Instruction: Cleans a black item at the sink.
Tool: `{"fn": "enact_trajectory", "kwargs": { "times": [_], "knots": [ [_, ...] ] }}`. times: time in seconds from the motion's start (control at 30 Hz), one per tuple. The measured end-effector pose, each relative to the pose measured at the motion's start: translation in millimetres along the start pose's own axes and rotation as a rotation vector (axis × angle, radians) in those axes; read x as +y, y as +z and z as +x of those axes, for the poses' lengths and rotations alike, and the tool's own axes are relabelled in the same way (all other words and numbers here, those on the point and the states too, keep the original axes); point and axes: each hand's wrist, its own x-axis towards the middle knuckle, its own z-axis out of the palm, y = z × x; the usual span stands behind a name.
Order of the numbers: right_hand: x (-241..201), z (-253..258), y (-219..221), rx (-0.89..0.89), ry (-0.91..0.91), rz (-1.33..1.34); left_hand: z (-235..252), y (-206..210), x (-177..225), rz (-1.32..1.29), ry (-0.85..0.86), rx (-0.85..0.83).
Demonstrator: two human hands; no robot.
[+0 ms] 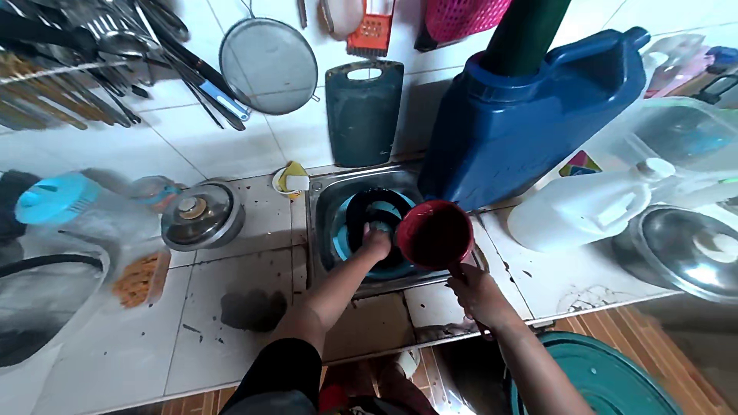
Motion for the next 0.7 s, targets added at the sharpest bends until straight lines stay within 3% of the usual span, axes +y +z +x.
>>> {"fn": "enact_trajectory", "kwargs": {
  "times": [0.1, 0.17, 0.27, 0.37, 0.6, 0.7],
  "knots": [
    [-10.4, 3.4, 8.5, -0.047, -0.019, 0.021, -9.6, 18.1, -1.5, -0.094, 0.122, 0.111],
    [-18.4, 10.3, 13.0, -0.060, -0.021, 0.079, -16.0, 23.6, 1.1, 0.031, 0.174, 0.095],
    [-23.9, 24.7, 17.0, -0.037, -0.037, 0.221, -26.7, 21.0, 2.5, 0.278, 0.168, 0.002],
    [-19.7, 36.4, 16.9, 0.003, -0.045, 0.251, -30.8, 2.5, -10.6, 0.309, 0.155, -0.111],
    [-17.3, 28.0, 4.5, 0.108, -0.080, 0.086, -7.2, -46.3, -31.9, -0.290, -0.012, -0.026],
    [-23.8, 19.5, -0.5, 0.138, -0.093, 0.068, 2.3, -49.6, -25.4, -0.685, -0.040, 0.015]
  ]
}}
